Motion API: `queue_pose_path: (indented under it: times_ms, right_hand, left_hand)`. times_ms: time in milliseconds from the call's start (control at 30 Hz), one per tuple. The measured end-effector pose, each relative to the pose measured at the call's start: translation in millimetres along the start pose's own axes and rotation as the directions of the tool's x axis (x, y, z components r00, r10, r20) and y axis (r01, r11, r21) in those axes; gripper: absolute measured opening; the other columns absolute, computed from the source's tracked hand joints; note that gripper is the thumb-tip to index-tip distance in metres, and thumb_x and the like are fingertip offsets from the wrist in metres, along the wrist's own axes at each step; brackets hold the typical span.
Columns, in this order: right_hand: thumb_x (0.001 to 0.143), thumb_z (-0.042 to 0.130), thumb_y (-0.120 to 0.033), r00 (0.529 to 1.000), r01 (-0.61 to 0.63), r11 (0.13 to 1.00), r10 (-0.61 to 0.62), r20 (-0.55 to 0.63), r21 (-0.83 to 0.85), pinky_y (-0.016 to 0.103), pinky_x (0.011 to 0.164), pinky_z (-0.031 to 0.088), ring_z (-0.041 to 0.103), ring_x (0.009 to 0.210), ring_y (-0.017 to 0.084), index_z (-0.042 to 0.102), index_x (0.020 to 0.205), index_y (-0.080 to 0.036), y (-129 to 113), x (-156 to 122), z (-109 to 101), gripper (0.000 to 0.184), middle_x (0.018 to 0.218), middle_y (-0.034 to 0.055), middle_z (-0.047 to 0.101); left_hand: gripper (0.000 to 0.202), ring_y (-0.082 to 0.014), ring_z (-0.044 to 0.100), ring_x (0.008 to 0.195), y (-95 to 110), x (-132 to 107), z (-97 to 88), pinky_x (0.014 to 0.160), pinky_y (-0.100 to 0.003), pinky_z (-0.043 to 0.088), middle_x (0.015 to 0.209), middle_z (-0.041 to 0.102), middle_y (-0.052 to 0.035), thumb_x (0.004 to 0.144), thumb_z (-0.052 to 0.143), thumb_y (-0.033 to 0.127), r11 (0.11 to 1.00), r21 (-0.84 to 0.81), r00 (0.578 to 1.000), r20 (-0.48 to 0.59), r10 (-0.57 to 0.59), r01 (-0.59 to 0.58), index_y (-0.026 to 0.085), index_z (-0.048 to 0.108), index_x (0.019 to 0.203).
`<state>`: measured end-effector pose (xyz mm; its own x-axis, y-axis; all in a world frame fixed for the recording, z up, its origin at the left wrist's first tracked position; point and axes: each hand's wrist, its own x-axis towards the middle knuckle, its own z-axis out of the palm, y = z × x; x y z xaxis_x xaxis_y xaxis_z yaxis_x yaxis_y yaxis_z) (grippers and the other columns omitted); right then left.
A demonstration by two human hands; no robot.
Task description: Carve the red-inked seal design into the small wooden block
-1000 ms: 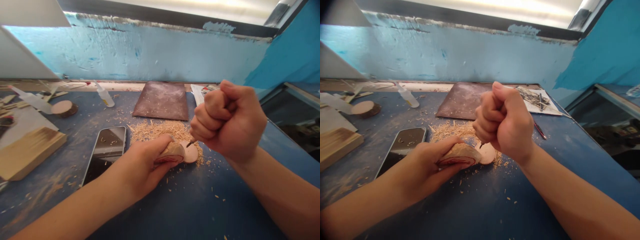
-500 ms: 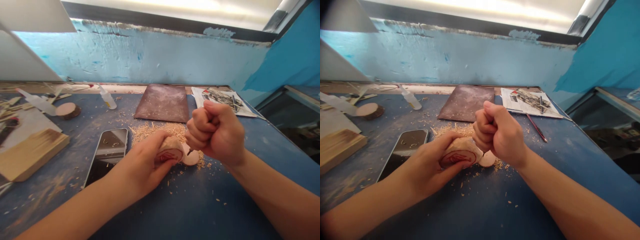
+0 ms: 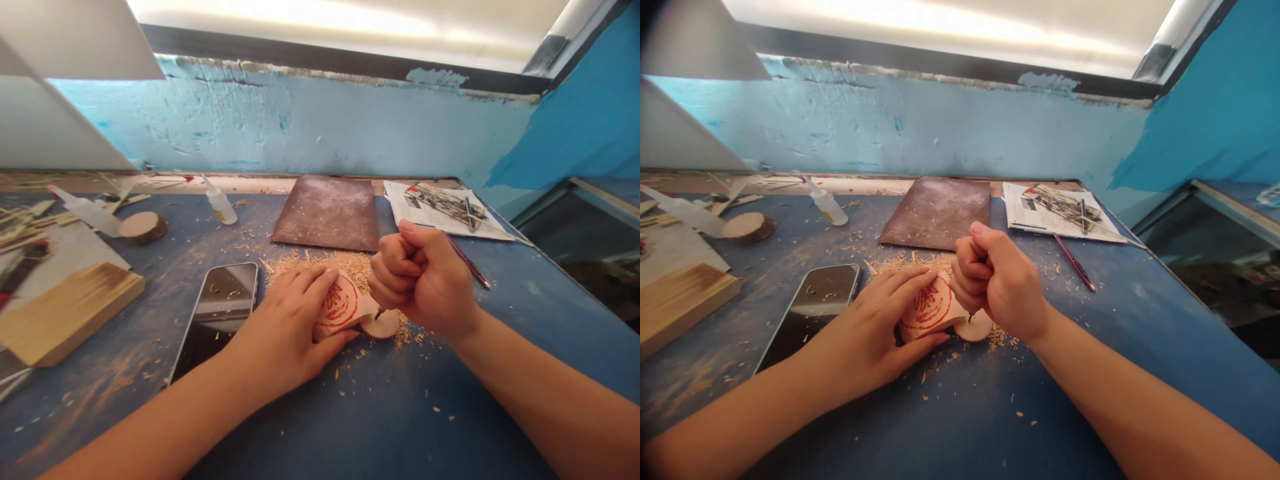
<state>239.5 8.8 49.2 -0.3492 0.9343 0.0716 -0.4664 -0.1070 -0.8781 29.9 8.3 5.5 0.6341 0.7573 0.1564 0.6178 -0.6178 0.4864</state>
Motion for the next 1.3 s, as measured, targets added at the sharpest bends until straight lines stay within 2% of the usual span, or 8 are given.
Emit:
queue_pose_path:
  times_ms: [100,200,300,400,700,967,1167,1300]
  right_hand:
    - [0.097,0.047,-0.044,1.0,0.003,1.0,-0.003,0.008,0.016,0.025,0.04,0.016,0.015,0.041,0.008,0.03,0.052,-0.022,0,-1,-1,0.053,0.048,-0.0073,0.021]
    - [0.098,0.047,-0.044,1.0,0.025,0.999,-0.025,0.005,0.029,0.025,0.04,0.016,0.015,0.04,0.008,0.03,0.052,-0.022,0,-1,-2,0.054,0.048,-0.0075,0.021]
    - [0.099,0.047,-0.045,0.999,0.033,0.999,-0.033,-0.002,0.017,0.024,0.04,0.016,0.016,0.04,0.008,0.029,0.052,-0.022,0,0,-2,0.055,0.048,-0.0075,0.021]
    - [0.099,0.047,-0.045,1.0,0.027,1.0,-0.027,-0.011,0.007,0.024,0.04,0.016,0.017,0.041,0.008,0.03,0.052,-0.022,1,1,-1,0.055,0.048,-0.0073,0.021]
    - [0.099,0.048,-0.047,0.983,0.153,0.988,-0.153,-0.105,-0.007,0.026,0.039,0.015,0.013,0.04,0.008,0.027,0.053,-0.022,-21,-3,5,0.057,0.049,-0.0073,0.016]
    - [0.098,0.053,-0.052,0.99,0.065,0.997,-0.07,-0.124,-0.044,0.024,0.038,0.014,0.018,0.038,0.007,0.031,0.051,-0.022,0,0,6,0.06,0.046,-0.0077,0.021]
    - [0.1,0.049,-0.054,0.978,0.127,0.992,-0.125,-0.169,-0.001,0.024,0.037,0.017,0.017,0.038,0.008,0.031,0.051,-0.022,6,-1,7,0.061,0.045,-0.0073,0.022]
    - [0.1,0.049,-0.052,0.975,0.169,0.985,-0.172,-0.141,-0.036,0.024,0.038,0.018,0.016,0.038,0.007,0.027,0.051,-0.022,-13,-5,16,0.061,0.046,-0.0068,0.019]
  left_hand:
    - [0.054,-0.0336,0.051,0.138,3,0,-10.0,0.12,-0.051,0.038,0.151,0.056,-0.017,0.097,0.063,0.045,0.986,-0.168,1.0,0.003,-0.005,0.005,0.014,0.058,0.141]
    - [0.038,-0.024,0.066,0.116,7,2,-23.2,0.103,-0.037,0.05,0.128,0.071,-0.006,0.106,0.051,0.042,0.936,-0.348,0.996,0.079,-0.031,0.056,0.022,0.061,0.137]
    - [0.032,-0.0196,0.068,0.091,9,4,-28.0,0.083,-0.031,0.053,0.105,0.074,-0.0013,0.108,0.047,0.041,0.923,-0.372,0.995,0.058,-0.085,0.1,0.023,0.061,0.131]
    - [0.029,-0.0173,0.067,0.091,6,5,-25.1,0.083,-0.028,0.051,0.107,0.073,-0.0001,0.106,0.053,0.035,0.919,-0.388,0.997,0.009,-0.071,0.069,0.023,0.057,0.132]
    - [0.03,-0.018,0.069,0.097,3,2,-24.1,0.085,-0.028,0.052,0.115,0.074,-0.0024,0.105,0.055,0.032,0.893,-0.447,0.998,-0.025,-0.059,0.041,0.023,0.056,0.134]
    - [0.027,-0.0177,0.069,0.093,3,2,-20.9,0.086,-0.029,0.053,0.113,0.074,-0.0033,0.105,0.055,0.031,0.906,-0.424,0.996,-0.07,-0.055,0.02,0.023,0.058,0.131]
    - [0.027,-0.0205,0.07,0.092,3,3,-17.9,0.08,-0.03,0.055,0.105,0.074,-0.0035,0.097,0.063,0.026,0.903,-0.429,0.999,0.047,-0.018,0.037,0.02,0.058,0.123]
    - [0.022,-0.0188,0.07,0.089,6,6,-19.4,0.081,-0.029,0.055,0.099,0.073,0.0,0.097,0.063,0.024,0.885,-0.459,0.996,0.08,-0.046,0.078,0.022,0.059,0.118]
